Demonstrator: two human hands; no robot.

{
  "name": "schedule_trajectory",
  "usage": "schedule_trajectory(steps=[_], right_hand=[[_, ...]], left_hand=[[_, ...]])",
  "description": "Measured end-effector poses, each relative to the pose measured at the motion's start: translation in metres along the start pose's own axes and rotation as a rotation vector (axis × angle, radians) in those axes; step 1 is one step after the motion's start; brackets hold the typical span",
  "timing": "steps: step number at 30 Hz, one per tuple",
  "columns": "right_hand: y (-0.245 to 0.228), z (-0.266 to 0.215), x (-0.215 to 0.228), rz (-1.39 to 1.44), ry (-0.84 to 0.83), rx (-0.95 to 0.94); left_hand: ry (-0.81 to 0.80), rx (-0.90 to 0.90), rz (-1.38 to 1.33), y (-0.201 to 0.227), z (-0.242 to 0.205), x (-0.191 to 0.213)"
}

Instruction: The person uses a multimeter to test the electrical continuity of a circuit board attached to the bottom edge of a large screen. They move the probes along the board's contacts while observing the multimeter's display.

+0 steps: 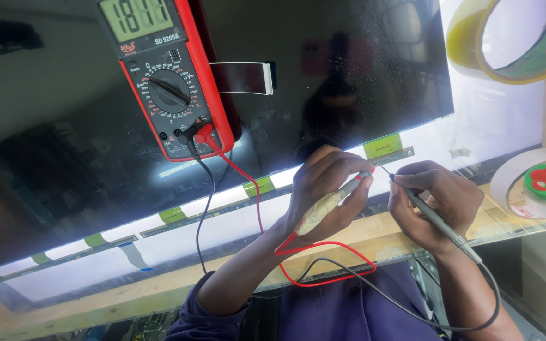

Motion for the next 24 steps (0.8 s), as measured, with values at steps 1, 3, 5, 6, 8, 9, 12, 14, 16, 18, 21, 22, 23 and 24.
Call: schedule_trajectory(steps=[1,3,5,6,8,9,12,14,16,18,21,22,23,24], right_hand=[[0.000,0.000,0.000,0.000,0.000,-0.006],[0.000,0.000,0.000,0.001,0.000,-0.011],[0.001,-0.001,0.000,-0.006,0.001,-0.015],[0.001,-0.001,0.000,-0.005,0.001,-0.014],[0.002,-0.002,-0.001,-0.029,0.000,-0.004],[0.002,-0.002,-0.001,-0.029,0.000,-0.004],[0.002,-0.003,-0.001,-0.033,0.004,0.010],[0.002,-0.004,-0.001,-0.047,-0.001,-0.006],[0.002,-0.004,0.002,-0.053,-0.011,-0.004],[0.001,-0.006,0.001,-0.034,-0.019,0.005],[0.005,-0.011,0.001,-0.029,-0.022,0.005],[0.010,-0.015,0.001,-0.088,-0.029,0.003],[0.014,-0.022,0.002,-0.156,-0.033,-0.008],[0.013,-0.021,0.001,-0.149,-0.031,-0.004]], left_hand=[[-0.004,0.005,0.000,0.000,0.000,0.000],[-0.007,0.011,0.000,0.001,0.000,0.000],[-0.007,0.005,-0.011,0.000,0.001,0.000],[-0.007,0.004,-0.010,0.000,0.001,0.001],[-0.011,-0.010,-0.006,0.001,0.001,0.001],[-0.010,-0.011,-0.005,0.001,0.001,0.001],[-0.009,-0.010,-0.003,0.001,0.001,0.001],[-0.009,-0.011,-0.013,0.001,0.001,0.001],[-0.008,-0.013,-0.010,0.000,0.000,-0.001],[0.001,-0.009,0.019,-0.003,-0.003,-0.001],[0.016,0.012,0.011,-0.006,-0.008,-0.003],[0.021,0.020,-0.018,-0.006,-0.008,-0.002],[0.015,0.027,-0.058,-0.004,-0.008,-0.004],[0.018,0.027,-0.050,-0.004,-0.007,-0.002]])
Point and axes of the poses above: each hand's wrist, its own z-axis towards the middle knuckle, its own x-axis out of the back of the hand, y = z × x, the point moved 1 cm from there along z, towards the middle knuckle, and after that the axes turned 11 degrees about x, right-handed, at the moved point
